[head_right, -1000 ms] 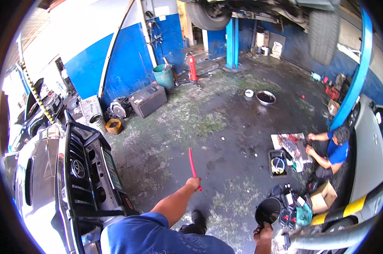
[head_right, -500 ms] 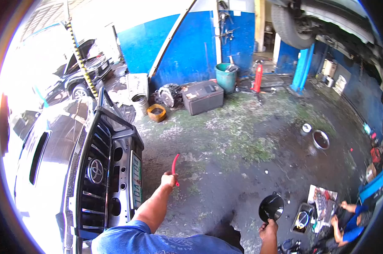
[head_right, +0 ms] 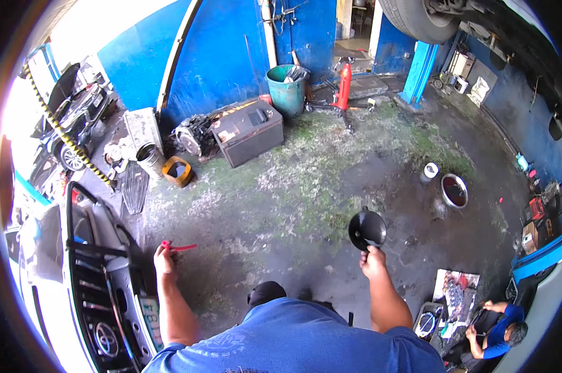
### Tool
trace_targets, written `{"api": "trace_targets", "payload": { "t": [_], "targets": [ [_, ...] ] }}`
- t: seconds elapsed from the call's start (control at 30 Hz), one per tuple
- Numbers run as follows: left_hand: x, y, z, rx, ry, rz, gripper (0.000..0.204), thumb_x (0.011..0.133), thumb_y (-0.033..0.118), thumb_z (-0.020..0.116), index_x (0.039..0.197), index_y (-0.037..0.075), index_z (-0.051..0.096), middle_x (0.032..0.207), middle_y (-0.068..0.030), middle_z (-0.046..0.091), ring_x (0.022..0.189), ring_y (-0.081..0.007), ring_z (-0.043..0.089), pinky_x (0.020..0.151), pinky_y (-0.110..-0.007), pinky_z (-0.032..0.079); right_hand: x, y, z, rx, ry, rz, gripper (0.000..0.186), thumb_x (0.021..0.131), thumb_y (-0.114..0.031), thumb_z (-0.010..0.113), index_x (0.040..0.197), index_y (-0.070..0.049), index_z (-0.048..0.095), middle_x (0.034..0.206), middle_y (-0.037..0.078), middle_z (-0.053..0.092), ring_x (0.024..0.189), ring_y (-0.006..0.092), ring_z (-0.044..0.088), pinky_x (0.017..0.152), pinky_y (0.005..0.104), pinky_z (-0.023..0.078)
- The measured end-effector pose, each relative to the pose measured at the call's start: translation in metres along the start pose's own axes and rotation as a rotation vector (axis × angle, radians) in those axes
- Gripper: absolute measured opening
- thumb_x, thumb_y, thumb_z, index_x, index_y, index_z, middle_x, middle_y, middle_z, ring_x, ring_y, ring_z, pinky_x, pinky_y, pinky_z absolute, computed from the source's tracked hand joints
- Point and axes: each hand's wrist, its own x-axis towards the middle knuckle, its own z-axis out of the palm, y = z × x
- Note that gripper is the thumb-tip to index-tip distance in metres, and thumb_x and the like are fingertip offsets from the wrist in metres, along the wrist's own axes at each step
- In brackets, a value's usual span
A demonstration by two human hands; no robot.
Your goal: Repairing or maintaining a car engine, including inspecting components and cleaning a funnel for oil addition.
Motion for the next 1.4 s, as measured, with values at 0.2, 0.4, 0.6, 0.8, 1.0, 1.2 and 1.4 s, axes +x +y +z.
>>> {"api": "trace_targets", "payload": {
  "t": [0.2, 0.4, 0.6, 0.8, 1.0, 1.2, 1.4],
  "targets": [
    [0.143, 0.028, 0.129, 0.339, 0.145, 0.33, 0.03, 0.093, 0.009, 0.06, 0.119, -0.005, 0.06, 0.082, 0.003, 0.055, 0.072, -0.0071, 0.047, 0.071, -0.021, 0.041, 0.13, -0.097, 0.152, 0.013, -0.053, -0.014, 0.01, 0.094, -0.021, 0.05, 0.094, -0.011, 0.049, 0.066, 0.004, 0.05, 0.052, 0.0126, 0.042, 0.047, 0.0294, 0.034],
    [0.34, 0.063, 0.271, 0.497, 0.13, 0.405, 0.028, 0.095, 0.012, 0.057, 0.117, -0.005, 0.06, 0.086, -0.0021, 0.058, 0.078, -0.0101, 0.052, 0.074, -0.026, 0.044, 0.256, -0.15, 0.244, 0.032, -0.007, 0.031, 0.012, 0.093, -0.022, 0.05, 0.09, -0.01, 0.05, 0.067, 0.004, 0.05, 0.052, 0.0134, 0.042, 0.047, 0.0304, 0.033],
    [0.541, 0.121, 0.438, 0.822, 0.355, 0.942, 0.022, 0.092, 0.013, 0.061, 0.111, 0.001, 0.064, 0.093, -0.0144, 0.063, 0.084, -0.0239, 0.061, 0.078, -0.033, 0.048, 0.347, -0.243, 0.299, 0.04, 0.118, 0.054, 0.009, 0.09, -0.02, 0.051, 0.089, -0.011, 0.051, 0.065, 0.003, 0.048, 0.051, 0.0142, 0.043, 0.045, 0.0316, 0.033],
    [0.658, 0.246, 0.674, 0.373, 0.363, 1.112, 0.028, 0.094, 0.012, 0.063, 0.116, -0.004, 0.059, 0.103, -0.0137, 0.065, 0.092, -0.0186, 0.062, 0.086, -0.031, 0.049, 0.475, -0.326, 0.346, 0.089, 0.244, 0.111, 0.011, 0.092, -0.019, 0.048, 0.093, -0.01, 0.053, 0.063, 0.002, 0.047, 0.049, 0.0133, 0.041, 0.044, 0.03, 0.034],
    [0.777, 0.334, 0.874, -0.028, 0.367, 1.105, 0.031, 0.094, 0.018, 0.064, 0.12, -0.001, 0.062, 0.089, -0.0058, 0.068, 0.076, -0.0105, 0.06, 0.069, -0.024, 0.047, 0.622, -0.441, 0.448, 0.056, 0.147, 0.065, 0.011, 0.092, -0.018, 0.048, 0.092, -0.009, 0.052, 0.065, 0.004, 0.048, 0.05, 0.0138, 0.042, 0.045, 0.0301, 0.034],
    [0.879, 0.464, 1.038, -0.402, 0.221, 1.143, 0.029, 0.093, 0.015, 0.065, 0.118, -0.001, 0.063, 0.092, -0.0075, 0.068, 0.076, -0.0115, 0.062, 0.068, -0.025, 0.049, 0.7, -0.577, 0.587, -0.052, 0.09, -0.038, 0.009, 0.092, -0.018, 0.049, 0.092, -0.009, 0.052, 0.067, 0.004, 0.048, 0.052, 0.0141, 0.042, 0.045, 0.0308, 0.034],
    [0.987, 0.59, 1.165, -0.663, 0.191, 1.187, 0.023, 0.092, 0.012, 0.065, 0.11, -0.002, 0.064, 0.095, -0.0094, 0.067, 0.081, -0.0154, 0.064, 0.073, -0.027, 0.051, 0.789, -0.63, 0.709, 0.029, -0.022, -0.07, 0.007, 0.091, -0.016, 0.05, 0.094, -0.009, 0.052, 0.068, 0.006, 0.048, 0.051, 0.0153, 0.043, 0.046, 0.0316, 0.034]
  ]
}}
